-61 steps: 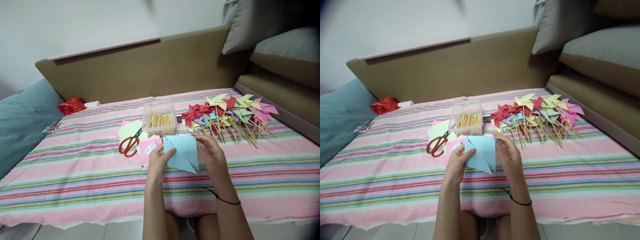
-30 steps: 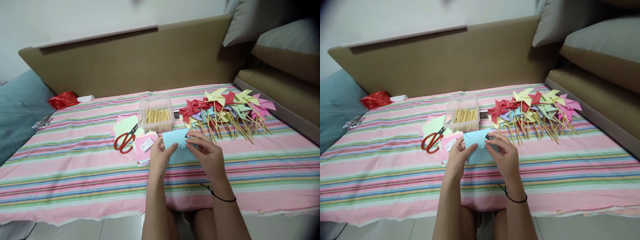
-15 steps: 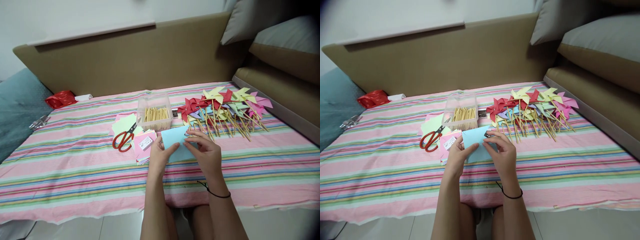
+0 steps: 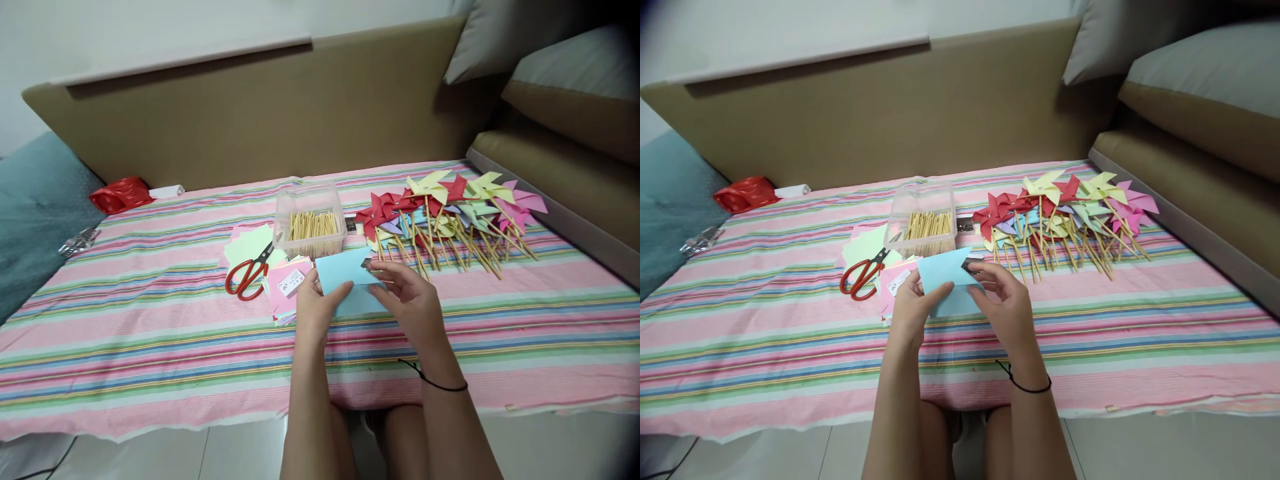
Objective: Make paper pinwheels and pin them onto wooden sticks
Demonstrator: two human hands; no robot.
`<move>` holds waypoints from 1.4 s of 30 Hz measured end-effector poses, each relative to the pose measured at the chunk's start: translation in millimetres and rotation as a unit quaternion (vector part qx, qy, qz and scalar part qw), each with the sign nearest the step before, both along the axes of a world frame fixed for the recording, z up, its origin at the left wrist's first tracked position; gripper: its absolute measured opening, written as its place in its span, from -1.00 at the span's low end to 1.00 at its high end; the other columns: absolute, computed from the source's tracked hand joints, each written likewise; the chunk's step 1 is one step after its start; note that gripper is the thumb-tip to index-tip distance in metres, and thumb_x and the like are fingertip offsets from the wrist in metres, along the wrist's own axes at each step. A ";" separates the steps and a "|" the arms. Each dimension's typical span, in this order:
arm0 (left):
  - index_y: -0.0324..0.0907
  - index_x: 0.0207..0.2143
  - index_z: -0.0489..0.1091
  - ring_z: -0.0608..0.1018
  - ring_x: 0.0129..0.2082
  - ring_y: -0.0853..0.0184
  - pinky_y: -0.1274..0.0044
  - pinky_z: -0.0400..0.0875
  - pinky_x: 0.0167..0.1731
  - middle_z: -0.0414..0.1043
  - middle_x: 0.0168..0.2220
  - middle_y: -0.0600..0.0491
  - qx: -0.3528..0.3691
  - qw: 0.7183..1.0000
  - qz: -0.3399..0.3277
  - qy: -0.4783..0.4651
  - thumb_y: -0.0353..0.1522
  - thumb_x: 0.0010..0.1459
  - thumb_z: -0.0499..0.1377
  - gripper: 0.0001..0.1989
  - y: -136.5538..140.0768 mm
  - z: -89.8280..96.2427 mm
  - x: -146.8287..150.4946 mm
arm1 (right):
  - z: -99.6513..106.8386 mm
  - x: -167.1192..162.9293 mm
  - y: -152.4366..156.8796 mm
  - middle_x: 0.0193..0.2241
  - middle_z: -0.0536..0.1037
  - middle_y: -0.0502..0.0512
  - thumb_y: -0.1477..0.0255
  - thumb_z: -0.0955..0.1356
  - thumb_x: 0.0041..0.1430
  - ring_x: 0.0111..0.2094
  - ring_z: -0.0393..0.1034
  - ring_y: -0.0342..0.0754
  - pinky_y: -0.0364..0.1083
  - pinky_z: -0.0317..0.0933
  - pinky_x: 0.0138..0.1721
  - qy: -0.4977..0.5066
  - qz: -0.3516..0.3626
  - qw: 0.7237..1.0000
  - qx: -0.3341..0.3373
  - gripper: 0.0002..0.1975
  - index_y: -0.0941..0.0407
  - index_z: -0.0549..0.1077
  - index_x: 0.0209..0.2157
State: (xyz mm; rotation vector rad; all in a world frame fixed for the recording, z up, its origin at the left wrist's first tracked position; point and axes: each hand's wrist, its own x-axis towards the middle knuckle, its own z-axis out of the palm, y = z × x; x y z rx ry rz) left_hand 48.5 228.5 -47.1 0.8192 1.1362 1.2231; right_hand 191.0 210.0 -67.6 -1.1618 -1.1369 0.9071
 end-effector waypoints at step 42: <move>-0.21 -0.19 0.36 0.55 -0.48 0.35 0.52 0.46 -0.44 0.56 -0.40 0.03 0.001 0.998 -0.054 0.036 -0.33 -0.16 0.37 -0.56 2.0 -6.2 -8.4 | -1.2 -2.0 3.3 -0.51 0.59 -0.04 0.33 0.52 -0.14 -0.52 0.40 -0.14 -0.17 0.29 -0.50 0.123 -0.094 0.983 -0.103 -0.66 0.06 0.43 -0.29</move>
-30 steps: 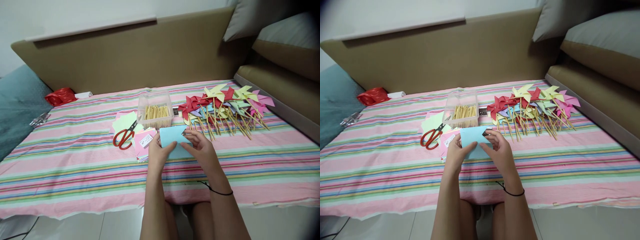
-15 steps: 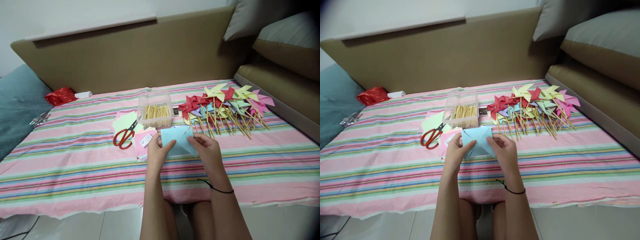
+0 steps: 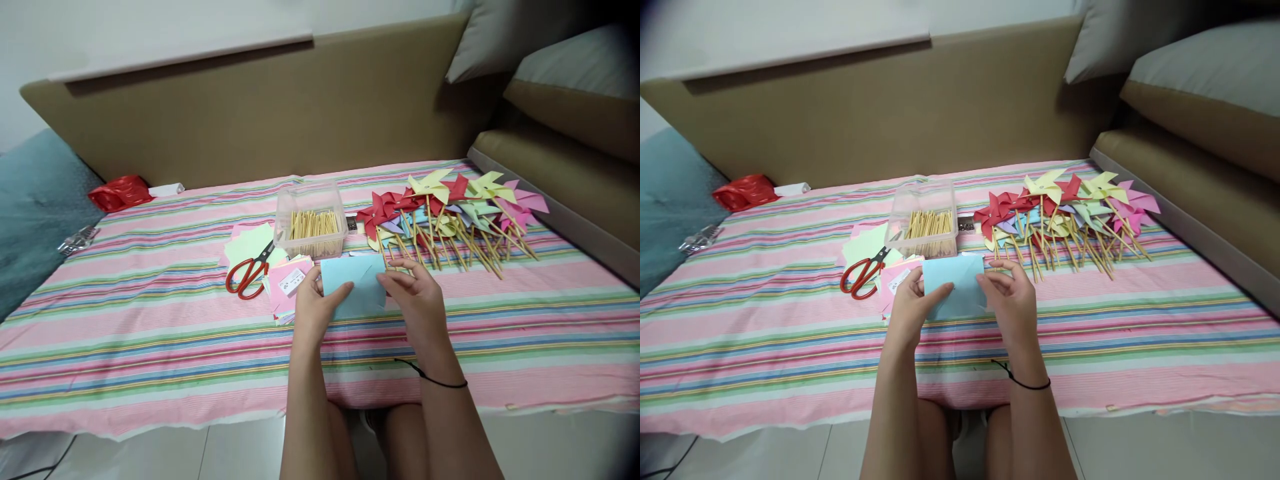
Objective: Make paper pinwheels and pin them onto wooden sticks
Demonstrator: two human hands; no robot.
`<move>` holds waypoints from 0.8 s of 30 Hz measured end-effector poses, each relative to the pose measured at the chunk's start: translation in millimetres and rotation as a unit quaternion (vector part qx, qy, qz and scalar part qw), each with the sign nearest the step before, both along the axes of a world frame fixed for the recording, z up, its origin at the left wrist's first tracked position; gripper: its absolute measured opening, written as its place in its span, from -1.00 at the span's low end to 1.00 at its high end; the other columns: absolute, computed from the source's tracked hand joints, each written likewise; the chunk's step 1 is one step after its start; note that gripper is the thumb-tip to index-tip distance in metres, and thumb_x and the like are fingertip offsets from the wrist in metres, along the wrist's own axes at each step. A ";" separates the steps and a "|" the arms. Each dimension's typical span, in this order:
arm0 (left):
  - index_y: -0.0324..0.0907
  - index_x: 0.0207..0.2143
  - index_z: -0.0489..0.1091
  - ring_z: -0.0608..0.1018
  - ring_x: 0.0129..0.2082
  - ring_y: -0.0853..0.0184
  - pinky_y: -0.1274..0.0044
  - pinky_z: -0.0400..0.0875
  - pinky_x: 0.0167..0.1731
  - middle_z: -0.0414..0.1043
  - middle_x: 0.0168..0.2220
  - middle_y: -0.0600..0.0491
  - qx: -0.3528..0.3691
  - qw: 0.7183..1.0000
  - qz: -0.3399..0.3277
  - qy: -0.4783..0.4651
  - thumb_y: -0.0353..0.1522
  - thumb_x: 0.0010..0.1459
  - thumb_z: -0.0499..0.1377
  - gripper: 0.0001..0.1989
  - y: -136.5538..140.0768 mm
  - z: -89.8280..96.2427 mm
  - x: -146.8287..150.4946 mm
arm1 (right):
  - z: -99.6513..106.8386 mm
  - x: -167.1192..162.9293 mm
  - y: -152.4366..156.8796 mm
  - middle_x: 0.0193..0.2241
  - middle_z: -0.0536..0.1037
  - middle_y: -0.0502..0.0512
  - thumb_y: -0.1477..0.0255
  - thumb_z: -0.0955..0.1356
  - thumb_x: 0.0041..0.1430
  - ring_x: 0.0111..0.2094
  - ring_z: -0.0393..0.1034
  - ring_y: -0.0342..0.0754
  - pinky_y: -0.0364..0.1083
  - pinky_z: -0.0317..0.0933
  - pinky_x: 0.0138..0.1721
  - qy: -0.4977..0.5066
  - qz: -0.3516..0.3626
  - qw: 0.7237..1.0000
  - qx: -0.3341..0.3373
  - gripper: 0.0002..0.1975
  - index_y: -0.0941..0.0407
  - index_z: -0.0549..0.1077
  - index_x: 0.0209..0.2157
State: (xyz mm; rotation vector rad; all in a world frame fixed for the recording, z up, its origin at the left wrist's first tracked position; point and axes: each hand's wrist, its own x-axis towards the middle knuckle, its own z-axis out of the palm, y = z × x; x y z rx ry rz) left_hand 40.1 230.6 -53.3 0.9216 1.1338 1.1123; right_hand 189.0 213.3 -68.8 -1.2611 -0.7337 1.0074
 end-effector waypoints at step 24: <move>-0.19 -0.22 0.34 0.53 -0.48 0.39 0.56 0.42 -0.44 0.54 -0.44 0.09 0.023 0.999 -0.012 -0.036 -0.30 -0.16 0.39 -0.56 -1.1 4.5 3.4 | -1.9 -5.8 -1.2 -0.19 0.54 0.12 0.49 0.45 0.00 -0.08 0.45 0.05 -0.02 0.42 -0.23 -0.181 0.008 0.967 0.180 -0.92 0.02 0.59 -0.42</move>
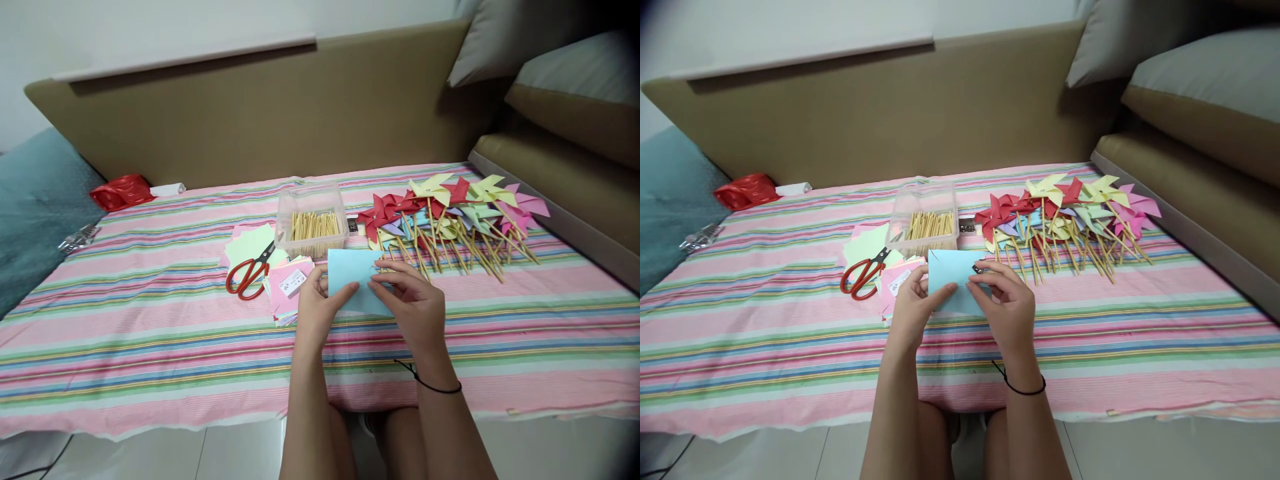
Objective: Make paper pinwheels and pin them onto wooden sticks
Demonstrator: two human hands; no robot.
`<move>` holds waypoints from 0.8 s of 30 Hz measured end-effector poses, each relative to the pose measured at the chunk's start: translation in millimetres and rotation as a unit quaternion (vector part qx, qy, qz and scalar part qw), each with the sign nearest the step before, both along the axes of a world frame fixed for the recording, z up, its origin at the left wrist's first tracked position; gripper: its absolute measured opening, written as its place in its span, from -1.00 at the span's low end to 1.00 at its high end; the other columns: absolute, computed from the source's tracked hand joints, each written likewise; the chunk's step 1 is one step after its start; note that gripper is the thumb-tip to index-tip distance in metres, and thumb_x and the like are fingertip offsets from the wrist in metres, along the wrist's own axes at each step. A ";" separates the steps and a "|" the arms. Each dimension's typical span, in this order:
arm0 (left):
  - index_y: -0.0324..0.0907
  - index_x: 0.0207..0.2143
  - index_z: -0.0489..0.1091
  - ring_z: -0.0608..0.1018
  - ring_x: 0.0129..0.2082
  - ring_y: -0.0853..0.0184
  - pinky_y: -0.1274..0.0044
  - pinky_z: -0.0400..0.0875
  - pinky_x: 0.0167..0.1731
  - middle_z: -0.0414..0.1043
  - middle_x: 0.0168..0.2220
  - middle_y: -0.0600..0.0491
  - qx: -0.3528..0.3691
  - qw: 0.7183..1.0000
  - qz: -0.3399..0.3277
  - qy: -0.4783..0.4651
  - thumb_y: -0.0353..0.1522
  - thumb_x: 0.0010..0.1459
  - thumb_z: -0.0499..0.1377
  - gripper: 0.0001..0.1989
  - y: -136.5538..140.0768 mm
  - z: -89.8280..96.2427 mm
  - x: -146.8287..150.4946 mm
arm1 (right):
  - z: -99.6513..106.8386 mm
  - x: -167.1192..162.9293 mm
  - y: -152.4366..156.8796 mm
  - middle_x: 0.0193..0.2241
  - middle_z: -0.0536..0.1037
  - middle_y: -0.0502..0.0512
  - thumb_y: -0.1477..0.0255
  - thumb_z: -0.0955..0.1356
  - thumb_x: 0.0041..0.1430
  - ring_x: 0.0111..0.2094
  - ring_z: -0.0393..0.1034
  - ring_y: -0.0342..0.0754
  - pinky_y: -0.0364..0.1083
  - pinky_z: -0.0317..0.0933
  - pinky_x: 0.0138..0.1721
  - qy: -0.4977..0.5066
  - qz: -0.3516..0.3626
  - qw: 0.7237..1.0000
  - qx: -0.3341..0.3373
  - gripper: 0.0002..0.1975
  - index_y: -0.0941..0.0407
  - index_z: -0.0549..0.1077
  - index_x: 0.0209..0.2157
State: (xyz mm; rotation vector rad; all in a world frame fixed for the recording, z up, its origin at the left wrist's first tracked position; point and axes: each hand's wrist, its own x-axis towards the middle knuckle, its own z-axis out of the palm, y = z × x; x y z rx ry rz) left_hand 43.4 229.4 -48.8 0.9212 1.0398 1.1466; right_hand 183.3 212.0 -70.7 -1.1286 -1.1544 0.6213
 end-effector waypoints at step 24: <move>-0.21 -0.21 0.36 0.53 -0.48 0.38 0.57 0.41 -0.46 0.54 -0.43 0.09 0.003 0.999 0.039 0.014 -0.34 -0.18 0.38 -0.56 -1.0 3.7 1.1 | 4.1 -7.3 1.3 -0.17 0.55 0.09 0.39 0.48 -0.05 -0.17 0.49 0.00 0.01 0.40 -0.17 0.108 0.032 0.992 -0.061 -0.68 0.03 0.36 -0.25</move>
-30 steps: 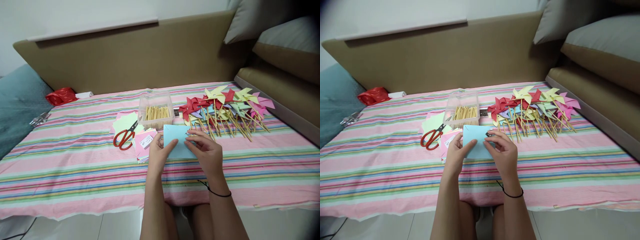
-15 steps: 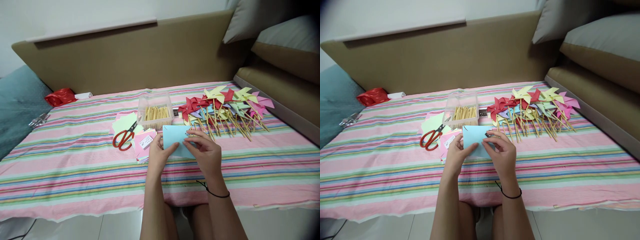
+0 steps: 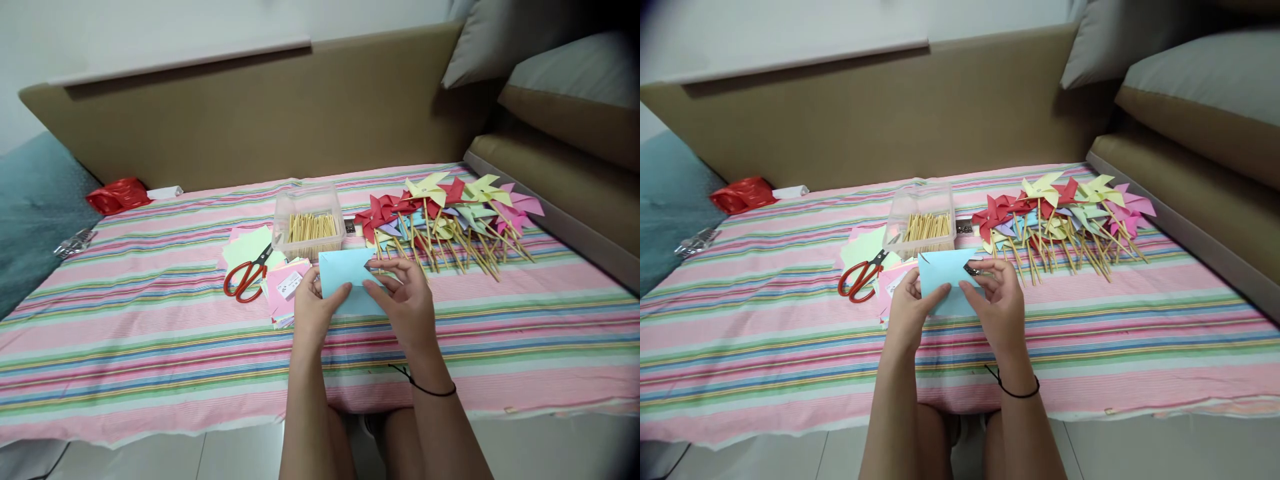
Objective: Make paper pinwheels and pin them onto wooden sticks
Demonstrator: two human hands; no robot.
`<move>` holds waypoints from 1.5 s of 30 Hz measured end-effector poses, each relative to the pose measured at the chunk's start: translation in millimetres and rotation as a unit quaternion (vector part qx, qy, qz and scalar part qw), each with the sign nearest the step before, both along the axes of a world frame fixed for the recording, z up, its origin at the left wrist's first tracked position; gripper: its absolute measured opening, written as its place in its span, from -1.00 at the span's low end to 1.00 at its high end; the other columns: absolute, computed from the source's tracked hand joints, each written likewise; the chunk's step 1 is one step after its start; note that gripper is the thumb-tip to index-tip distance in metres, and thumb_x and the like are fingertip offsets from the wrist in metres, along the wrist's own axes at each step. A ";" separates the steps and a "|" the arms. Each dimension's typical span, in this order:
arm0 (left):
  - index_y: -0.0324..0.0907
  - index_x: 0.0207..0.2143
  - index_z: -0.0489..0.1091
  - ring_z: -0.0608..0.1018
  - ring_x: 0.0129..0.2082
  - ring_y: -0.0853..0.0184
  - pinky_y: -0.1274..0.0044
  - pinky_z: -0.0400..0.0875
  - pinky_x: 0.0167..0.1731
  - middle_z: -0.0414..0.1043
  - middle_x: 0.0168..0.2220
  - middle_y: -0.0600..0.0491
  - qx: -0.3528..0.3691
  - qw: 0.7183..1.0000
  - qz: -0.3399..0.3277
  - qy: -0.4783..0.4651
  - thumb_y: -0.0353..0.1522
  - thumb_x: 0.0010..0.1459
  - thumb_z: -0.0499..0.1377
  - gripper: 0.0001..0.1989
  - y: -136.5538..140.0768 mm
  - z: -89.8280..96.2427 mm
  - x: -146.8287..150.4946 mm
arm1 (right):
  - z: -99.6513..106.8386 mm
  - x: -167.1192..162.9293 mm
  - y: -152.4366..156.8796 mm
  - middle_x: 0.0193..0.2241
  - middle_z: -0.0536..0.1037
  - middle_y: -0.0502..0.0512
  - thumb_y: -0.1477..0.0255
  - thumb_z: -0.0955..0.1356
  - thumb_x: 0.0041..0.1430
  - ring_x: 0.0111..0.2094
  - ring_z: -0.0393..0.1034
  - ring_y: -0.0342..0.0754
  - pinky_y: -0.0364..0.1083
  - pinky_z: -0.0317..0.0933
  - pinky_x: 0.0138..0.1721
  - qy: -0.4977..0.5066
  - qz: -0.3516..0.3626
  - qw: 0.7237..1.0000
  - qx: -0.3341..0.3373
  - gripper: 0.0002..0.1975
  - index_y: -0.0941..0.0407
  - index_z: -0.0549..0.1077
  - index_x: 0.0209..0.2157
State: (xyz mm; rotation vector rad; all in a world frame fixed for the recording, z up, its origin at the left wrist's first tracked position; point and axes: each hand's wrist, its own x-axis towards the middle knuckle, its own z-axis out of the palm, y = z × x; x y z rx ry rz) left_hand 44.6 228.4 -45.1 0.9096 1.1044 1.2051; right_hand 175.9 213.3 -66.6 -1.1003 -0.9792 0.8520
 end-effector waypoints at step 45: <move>-0.17 -0.30 0.38 0.56 -0.43 0.34 0.56 0.37 -0.39 0.53 -0.52 0.08 0.011 0.996 0.088 -0.009 -0.27 -0.15 0.35 -0.66 5.8 -2.6 -13.1 | -10.5 14.6 -2.1 -0.45 0.64 0.03 0.35 0.54 -0.21 -0.45 0.54 0.05 -0.06 0.37 -0.48 0.030 0.126 0.969 -0.209 -0.37 0.03 0.29 -0.06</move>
